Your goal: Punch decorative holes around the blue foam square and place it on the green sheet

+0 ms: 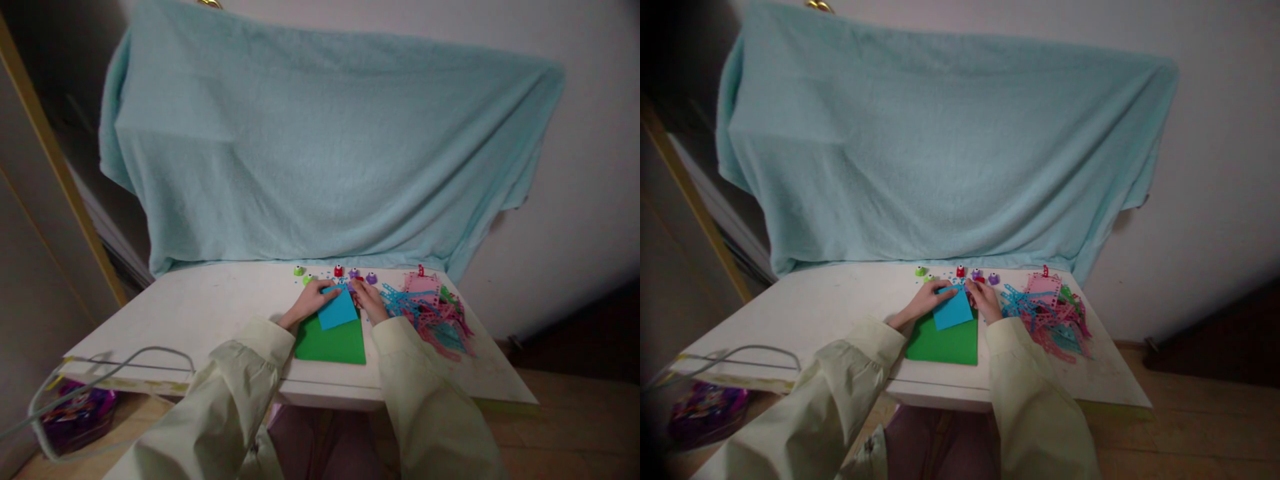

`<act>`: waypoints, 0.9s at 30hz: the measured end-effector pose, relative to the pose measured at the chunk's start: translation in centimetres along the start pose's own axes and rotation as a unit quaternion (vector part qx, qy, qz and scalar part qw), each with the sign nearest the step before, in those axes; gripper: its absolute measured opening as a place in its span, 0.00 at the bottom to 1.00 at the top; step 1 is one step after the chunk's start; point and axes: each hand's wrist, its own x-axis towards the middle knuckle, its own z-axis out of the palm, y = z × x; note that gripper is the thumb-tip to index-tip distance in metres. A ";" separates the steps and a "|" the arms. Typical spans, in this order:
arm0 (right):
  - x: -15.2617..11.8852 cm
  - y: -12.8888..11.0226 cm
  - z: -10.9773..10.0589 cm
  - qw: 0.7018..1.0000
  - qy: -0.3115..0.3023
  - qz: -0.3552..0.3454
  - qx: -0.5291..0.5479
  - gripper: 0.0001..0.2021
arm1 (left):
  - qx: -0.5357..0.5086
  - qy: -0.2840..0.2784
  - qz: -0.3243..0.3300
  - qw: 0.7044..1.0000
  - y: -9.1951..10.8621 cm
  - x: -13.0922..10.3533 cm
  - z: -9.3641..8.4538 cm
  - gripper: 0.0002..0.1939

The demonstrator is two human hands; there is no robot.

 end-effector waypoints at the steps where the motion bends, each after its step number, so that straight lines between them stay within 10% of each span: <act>1: 0.0 0.0 0.0 1.000 -0.002 -0.001 0.001 0.24 | -0.002 -0.001 -0.002 1.000 0.1 0.0 0.0 0.20; 27: -0.3 -0.6 0.4 0.999 0.038 0.006 0.003 0.27 | -0.036 -0.031 -0.047 0.998 0.4 0.0 0.2 0.22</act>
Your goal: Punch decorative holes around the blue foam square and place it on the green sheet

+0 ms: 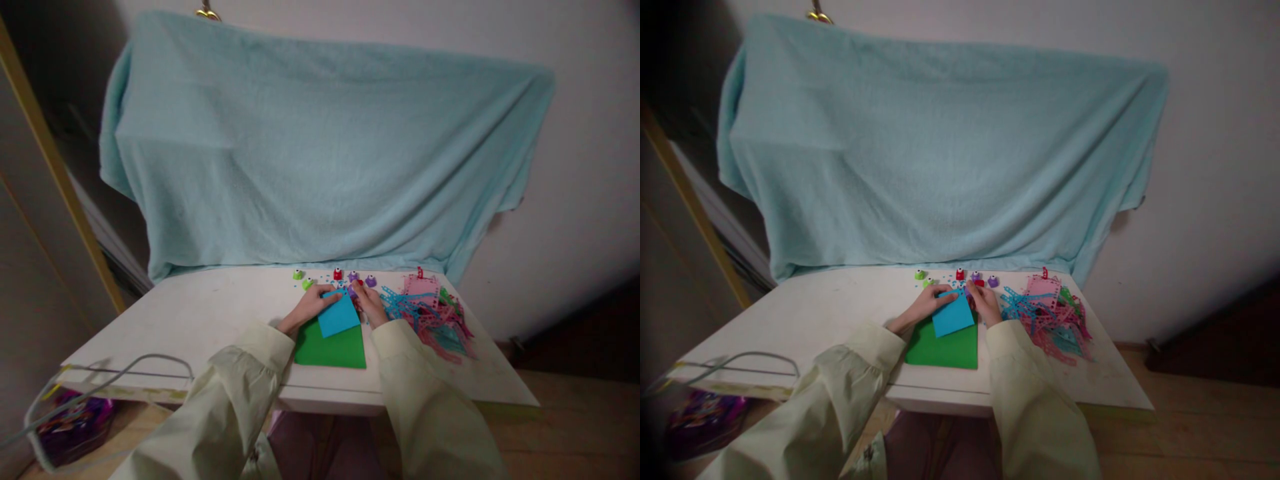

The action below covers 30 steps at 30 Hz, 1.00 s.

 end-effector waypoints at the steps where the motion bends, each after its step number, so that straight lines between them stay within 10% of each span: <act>1: 0.0 0.0 0.0 1.000 0.001 0.003 0.001 0.27 | -0.001 -0.001 -0.001 1.000 0.0 0.0 0.0 0.22; 30: 0.3 0.1 -0.3 0.995 -0.063 -0.057 -0.044 0.22 | -0.017 0.072 0.044 0.996 -0.4 0.3 -0.1 0.21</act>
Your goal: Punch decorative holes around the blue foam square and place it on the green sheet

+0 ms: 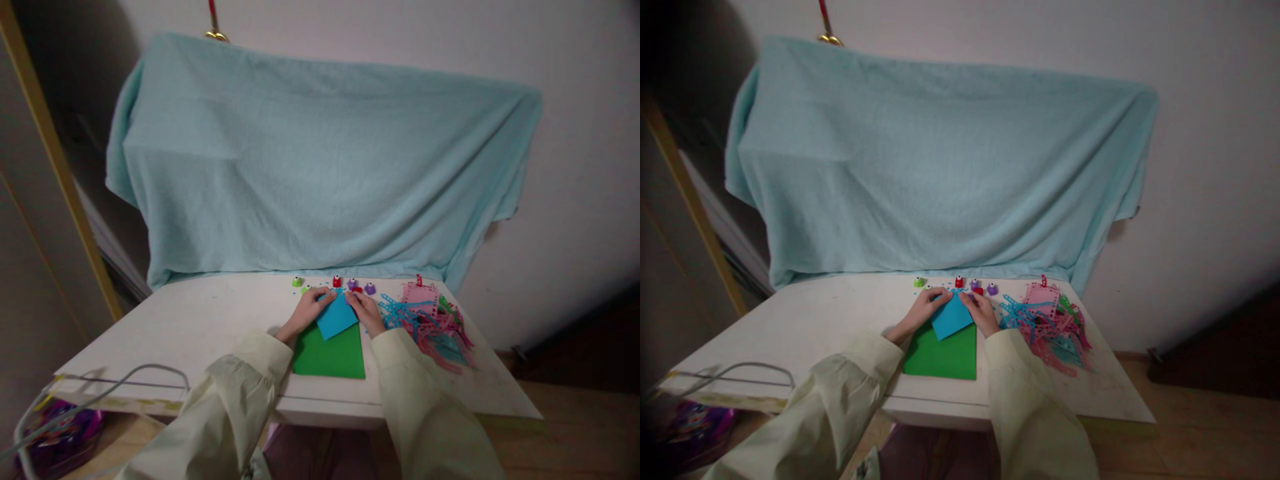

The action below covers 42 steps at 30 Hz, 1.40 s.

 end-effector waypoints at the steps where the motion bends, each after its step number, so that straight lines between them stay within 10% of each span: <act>1: -0.1 -0.1 0.1 1.000 -0.010 -0.001 0.002 0.22 | 0.016 -0.003 0.008 1.000 0.1 -0.1 -0.1 0.21; 42: -1.2 -1.1 0.5 0.997 -0.065 -0.022 -0.031 0.21 | 0.102 -0.033 0.059 0.993 1.9 -0.7 -0.6 0.18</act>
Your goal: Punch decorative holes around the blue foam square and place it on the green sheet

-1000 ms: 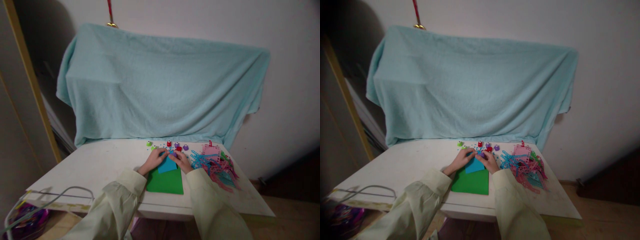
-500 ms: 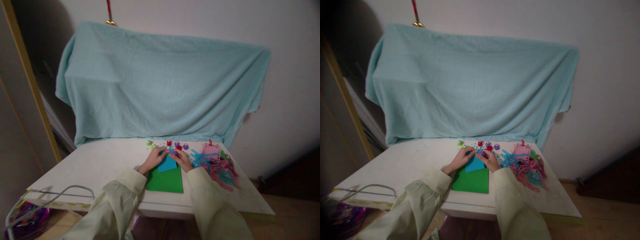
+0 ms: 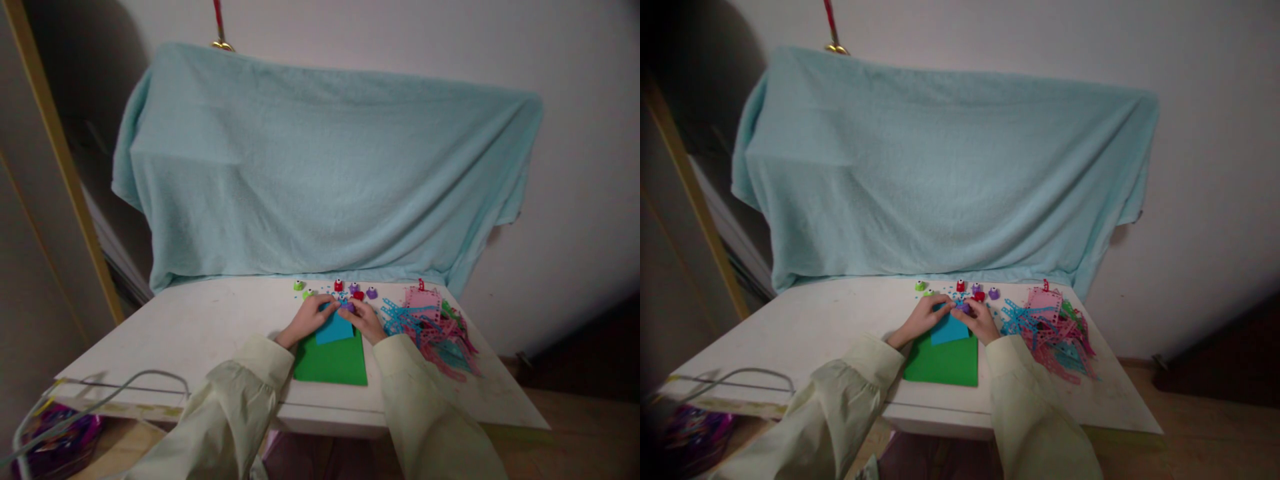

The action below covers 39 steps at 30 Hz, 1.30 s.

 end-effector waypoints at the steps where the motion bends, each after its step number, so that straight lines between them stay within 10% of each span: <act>1: 0.0 0.0 0.0 1.000 0.000 -0.001 -0.001 0.21 | 0.001 0.001 0.001 1.000 0.0 0.0 0.0 0.19; 39: 0.1 0.4 0.1 1.000 0.018 -0.014 0.013 0.18 | 0.006 -0.015 0.014 1.000 -0.4 0.0 0.3 0.18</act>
